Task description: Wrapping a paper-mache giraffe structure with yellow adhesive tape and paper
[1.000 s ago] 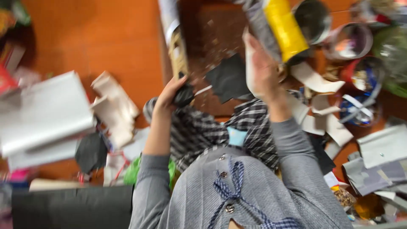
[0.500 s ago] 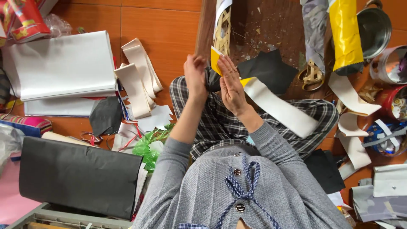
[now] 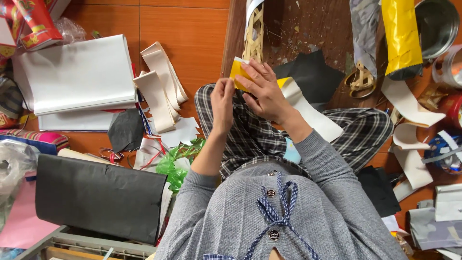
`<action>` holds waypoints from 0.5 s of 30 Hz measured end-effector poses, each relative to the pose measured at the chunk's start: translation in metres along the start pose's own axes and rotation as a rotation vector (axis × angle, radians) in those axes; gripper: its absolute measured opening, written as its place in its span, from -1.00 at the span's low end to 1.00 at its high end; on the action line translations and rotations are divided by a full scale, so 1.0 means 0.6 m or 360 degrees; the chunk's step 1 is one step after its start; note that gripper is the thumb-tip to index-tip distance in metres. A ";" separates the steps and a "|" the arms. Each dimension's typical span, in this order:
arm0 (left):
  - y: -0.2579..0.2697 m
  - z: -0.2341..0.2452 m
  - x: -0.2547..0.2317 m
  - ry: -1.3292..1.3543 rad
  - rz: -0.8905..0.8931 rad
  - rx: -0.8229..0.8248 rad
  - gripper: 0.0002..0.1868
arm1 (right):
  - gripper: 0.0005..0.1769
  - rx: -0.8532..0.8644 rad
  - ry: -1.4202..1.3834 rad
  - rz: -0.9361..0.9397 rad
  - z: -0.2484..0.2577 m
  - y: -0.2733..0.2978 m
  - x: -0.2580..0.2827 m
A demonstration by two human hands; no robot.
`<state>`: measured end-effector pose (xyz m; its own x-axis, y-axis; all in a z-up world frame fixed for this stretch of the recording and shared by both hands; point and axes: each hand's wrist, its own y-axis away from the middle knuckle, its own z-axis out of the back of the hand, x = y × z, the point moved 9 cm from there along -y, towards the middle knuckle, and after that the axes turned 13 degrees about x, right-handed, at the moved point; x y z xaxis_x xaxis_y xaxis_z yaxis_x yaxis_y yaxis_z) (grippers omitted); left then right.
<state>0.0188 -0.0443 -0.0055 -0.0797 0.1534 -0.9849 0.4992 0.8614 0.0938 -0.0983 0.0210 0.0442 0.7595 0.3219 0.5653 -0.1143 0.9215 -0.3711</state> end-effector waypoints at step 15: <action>-0.017 0.056 0.095 0.0334 0.0348 -0.0151 -0.79 | -0.59 -0.0700 -0.3305 -0.1673 -0.156 0.164 -0.054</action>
<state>0.0381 -0.0605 -0.0673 -0.1608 0.4280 -0.8894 0.4423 0.8368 0.3227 -0.0743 0.0808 -0.0793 -0.9778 -0.0759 0.1950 0.0339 0.8621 0.5055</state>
